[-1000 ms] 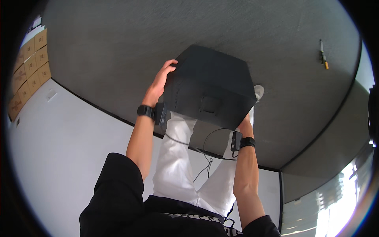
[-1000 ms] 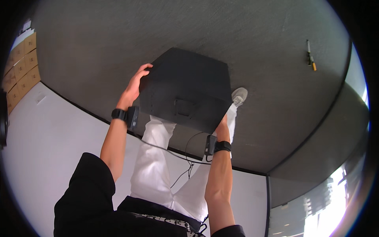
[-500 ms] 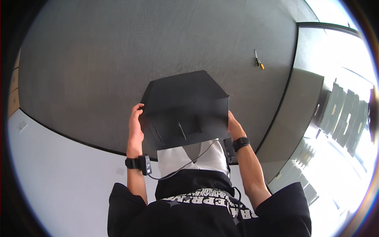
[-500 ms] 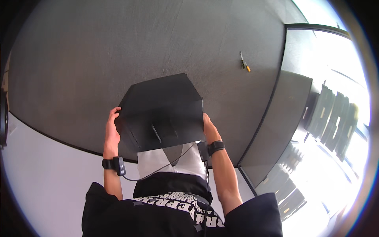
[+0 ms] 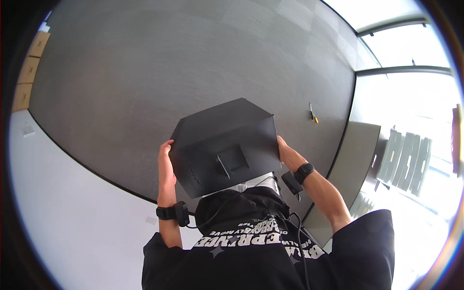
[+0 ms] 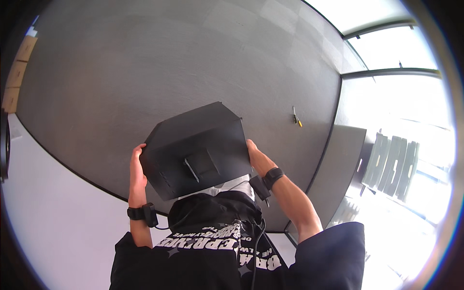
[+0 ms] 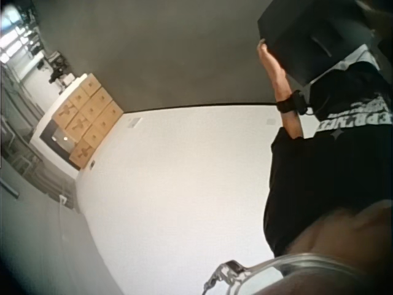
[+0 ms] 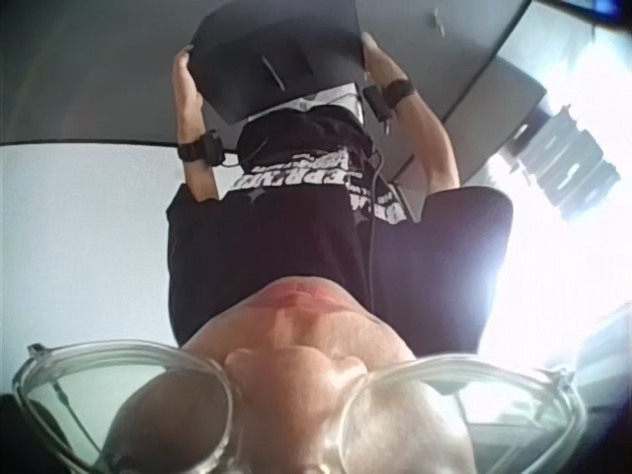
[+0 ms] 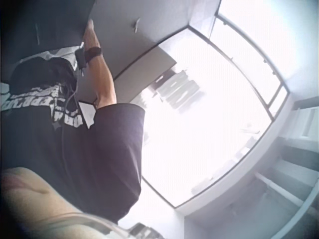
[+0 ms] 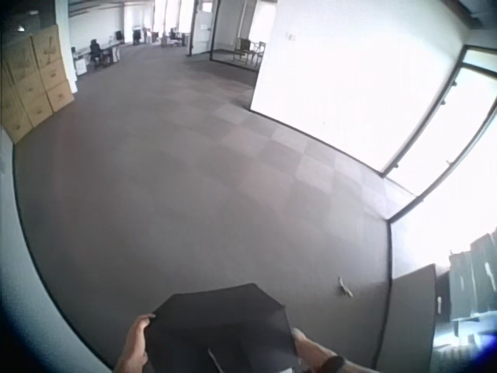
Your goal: Close the side panel of a computer case and secure it with screws.
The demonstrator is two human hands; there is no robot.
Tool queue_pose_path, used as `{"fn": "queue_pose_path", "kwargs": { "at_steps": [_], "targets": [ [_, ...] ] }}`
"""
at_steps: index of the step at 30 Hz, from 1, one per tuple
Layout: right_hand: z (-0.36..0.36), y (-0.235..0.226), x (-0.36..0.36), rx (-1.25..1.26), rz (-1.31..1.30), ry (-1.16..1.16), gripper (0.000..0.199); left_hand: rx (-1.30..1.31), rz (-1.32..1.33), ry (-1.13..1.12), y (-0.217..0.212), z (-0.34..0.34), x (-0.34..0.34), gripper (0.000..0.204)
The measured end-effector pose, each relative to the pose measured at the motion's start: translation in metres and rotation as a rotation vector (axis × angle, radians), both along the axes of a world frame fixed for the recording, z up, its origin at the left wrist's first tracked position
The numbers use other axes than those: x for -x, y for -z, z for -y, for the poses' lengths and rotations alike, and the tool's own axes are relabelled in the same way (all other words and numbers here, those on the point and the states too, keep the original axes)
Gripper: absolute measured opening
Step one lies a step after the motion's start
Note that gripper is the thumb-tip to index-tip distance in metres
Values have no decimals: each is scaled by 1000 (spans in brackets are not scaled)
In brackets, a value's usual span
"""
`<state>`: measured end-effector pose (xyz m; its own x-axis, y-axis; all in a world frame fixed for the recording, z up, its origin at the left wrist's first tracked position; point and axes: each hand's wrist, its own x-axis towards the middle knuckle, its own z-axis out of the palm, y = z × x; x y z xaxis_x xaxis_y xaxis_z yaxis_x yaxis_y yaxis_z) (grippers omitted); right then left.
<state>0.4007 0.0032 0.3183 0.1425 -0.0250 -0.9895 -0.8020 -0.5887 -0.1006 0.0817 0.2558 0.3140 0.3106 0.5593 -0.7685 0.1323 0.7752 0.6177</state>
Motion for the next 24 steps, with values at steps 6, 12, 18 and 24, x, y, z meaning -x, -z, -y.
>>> {"fn": "queue_pose_path", "kwargs": {
  "at_steps": [6, 12, 18, 24],
  "targets": [
    [-80, 47, 29, -8, -84, -124, 52, -281, -202, -76, 2, -38, 56, 38],
    [-107, 131, 14, -19, 19, -419, 53, -493, -399, -51, 0, -63, 58, 37],
    [-220, 151, -20, -149, -117, -330, 55, -559, -678, -22, -11, -160, 13, 37],
    [-381, 124, -92, -212, -75, -318, 56, -620, -655, -38, -35, -320, -56, 34]
  ]
}}
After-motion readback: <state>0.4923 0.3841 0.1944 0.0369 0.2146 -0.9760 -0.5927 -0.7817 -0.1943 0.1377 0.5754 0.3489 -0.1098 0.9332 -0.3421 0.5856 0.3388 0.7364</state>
